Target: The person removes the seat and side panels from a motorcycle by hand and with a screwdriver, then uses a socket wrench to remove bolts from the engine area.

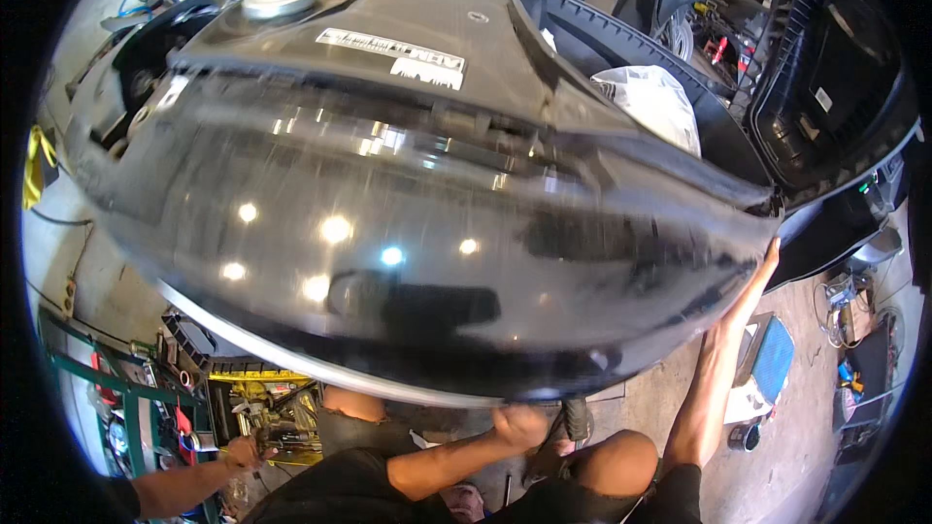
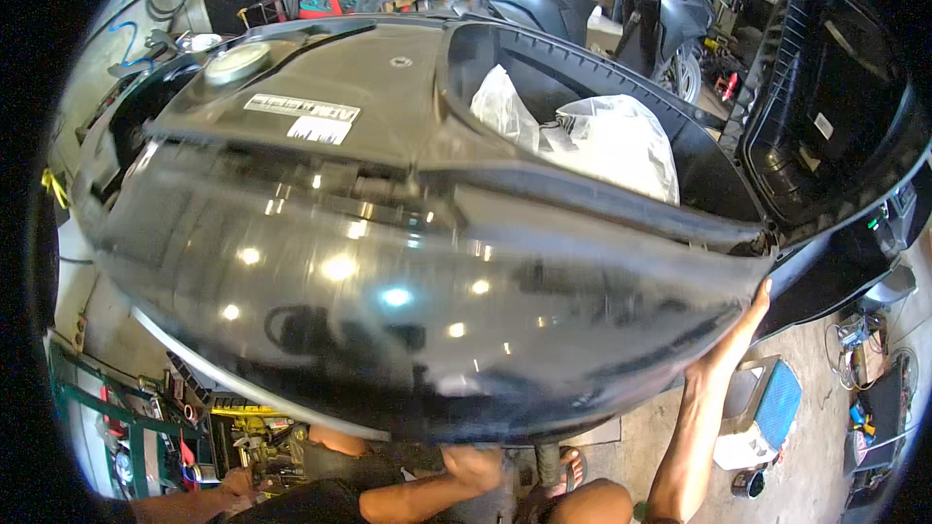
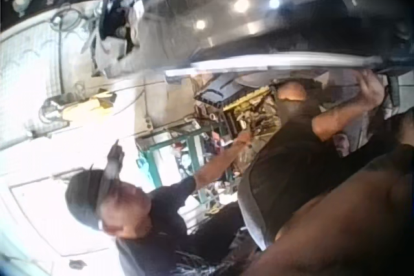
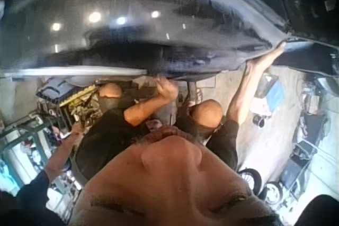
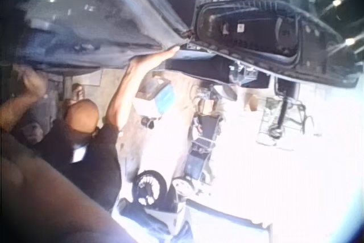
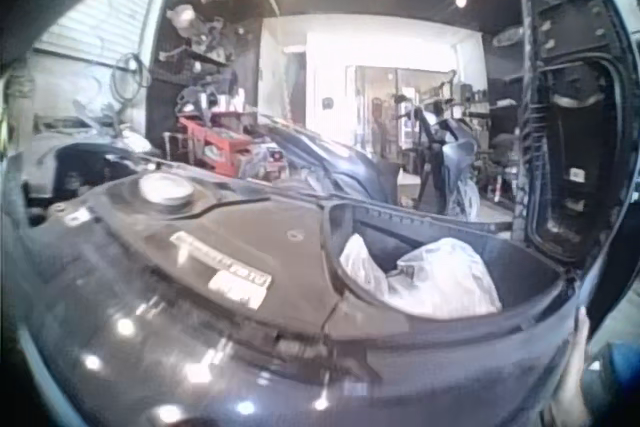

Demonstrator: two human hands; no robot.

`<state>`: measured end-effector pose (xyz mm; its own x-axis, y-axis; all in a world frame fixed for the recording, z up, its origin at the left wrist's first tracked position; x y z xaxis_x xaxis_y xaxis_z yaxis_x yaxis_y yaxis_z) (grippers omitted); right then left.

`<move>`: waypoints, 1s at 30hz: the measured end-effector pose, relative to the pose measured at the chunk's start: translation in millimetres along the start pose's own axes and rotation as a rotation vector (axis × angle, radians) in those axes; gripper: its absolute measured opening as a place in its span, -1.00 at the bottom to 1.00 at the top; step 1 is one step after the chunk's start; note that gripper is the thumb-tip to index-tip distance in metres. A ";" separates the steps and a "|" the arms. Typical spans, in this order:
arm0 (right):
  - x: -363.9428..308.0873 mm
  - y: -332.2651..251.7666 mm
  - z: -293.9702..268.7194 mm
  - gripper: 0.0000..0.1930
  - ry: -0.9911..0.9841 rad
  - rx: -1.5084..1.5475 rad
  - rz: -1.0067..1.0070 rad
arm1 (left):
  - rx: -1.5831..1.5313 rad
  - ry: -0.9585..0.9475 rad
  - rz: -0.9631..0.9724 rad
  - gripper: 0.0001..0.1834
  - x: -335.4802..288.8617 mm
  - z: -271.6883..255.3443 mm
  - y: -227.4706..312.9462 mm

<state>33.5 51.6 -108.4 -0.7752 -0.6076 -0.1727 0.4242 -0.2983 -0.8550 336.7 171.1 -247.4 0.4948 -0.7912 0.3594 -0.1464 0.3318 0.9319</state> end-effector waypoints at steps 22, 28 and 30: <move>19.1 -60.2 27.0 -0.49 0.241 -0.034 0.304 | 0.791 -0.578 -0.492 -0.61 11.3 -84.9 86.5; 19.6 -78.8 16.8 -0.42 0.089 -0.013 0.215 | 1.005 -0.699 -0.653 -0.62 11.4 -70.2 106.5; 14.7 -72.7 25.3 -0.43 0.054 0.017 0.324 | 1.097 -0.701 -0.703 -0.61 -4.9 -82.9 103.9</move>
<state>3.1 45.7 -36.4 -0.6219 -0.6332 -0.4607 0.6605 -0.1082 -0.7430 390.1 252.1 -156.4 0.2789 -0.8081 -0.5189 -0.7748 -0.5086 0.3756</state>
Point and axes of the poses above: each hand's wrist, its own x-axis towards the middle knuckle, its own z-axis out of the palm, y = z × x, the point moved 7 cm from there along x, towards the middle knuckle, and after that the axes turned 15 degrees about y, right-handed, at the moved point
